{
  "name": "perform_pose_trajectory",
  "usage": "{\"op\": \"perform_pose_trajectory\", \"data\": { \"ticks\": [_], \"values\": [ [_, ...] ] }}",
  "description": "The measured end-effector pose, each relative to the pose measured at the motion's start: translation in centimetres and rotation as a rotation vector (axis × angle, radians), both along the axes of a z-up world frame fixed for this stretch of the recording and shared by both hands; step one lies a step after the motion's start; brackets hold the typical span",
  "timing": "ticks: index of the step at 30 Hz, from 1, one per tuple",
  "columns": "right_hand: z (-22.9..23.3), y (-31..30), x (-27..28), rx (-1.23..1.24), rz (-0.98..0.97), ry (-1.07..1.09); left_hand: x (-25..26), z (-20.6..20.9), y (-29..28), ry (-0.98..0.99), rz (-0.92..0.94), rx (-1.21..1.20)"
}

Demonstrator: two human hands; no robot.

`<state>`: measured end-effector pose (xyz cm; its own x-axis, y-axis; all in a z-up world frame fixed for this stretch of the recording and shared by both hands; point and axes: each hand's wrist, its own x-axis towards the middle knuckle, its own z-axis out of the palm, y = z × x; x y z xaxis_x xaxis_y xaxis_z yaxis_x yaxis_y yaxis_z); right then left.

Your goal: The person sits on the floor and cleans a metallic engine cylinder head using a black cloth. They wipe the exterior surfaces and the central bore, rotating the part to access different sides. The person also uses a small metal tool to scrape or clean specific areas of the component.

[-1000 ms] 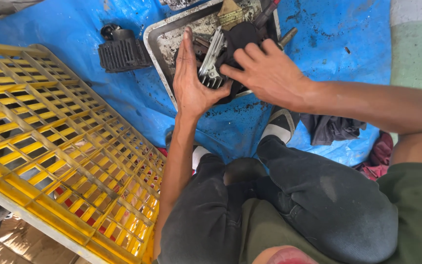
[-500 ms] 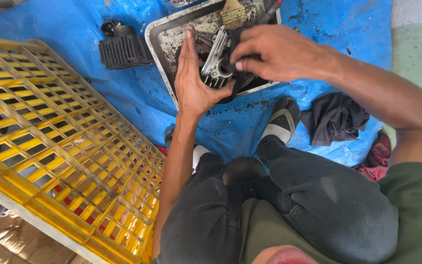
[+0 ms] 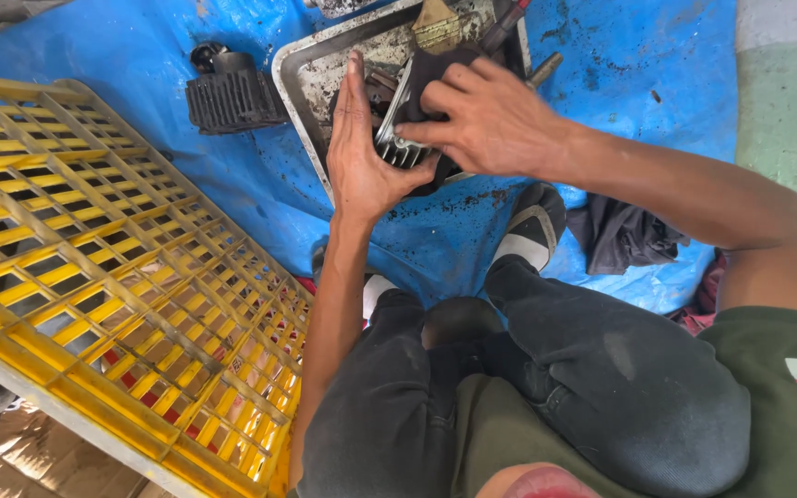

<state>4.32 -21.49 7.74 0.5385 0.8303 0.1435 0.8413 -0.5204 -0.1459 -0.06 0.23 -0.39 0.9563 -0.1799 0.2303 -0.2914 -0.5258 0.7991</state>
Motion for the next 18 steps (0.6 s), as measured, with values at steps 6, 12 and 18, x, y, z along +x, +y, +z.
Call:
{"op": "perform_pose_trajectory", "data": {
  "ticks": [6, 12, 18],
  "values": [
    [-0.8, -2.1, 0.6, 0.051, -0.318, 0.371, 0.2, 0.5, -0.3, -0.029, -0.001, 0.023],
    [2.0, -1.8, 1.3, 0.087, -0.096, 0.049, 0.2, 0.8, -0.2, 0.001, -0.018, -0.003],
    [-0.5, -6.8, 2.1, 0.169, -0.323, 0.333, 0.2, 1.1, -0.2, 0.02, -0.005, 0.003]
  ]
}}
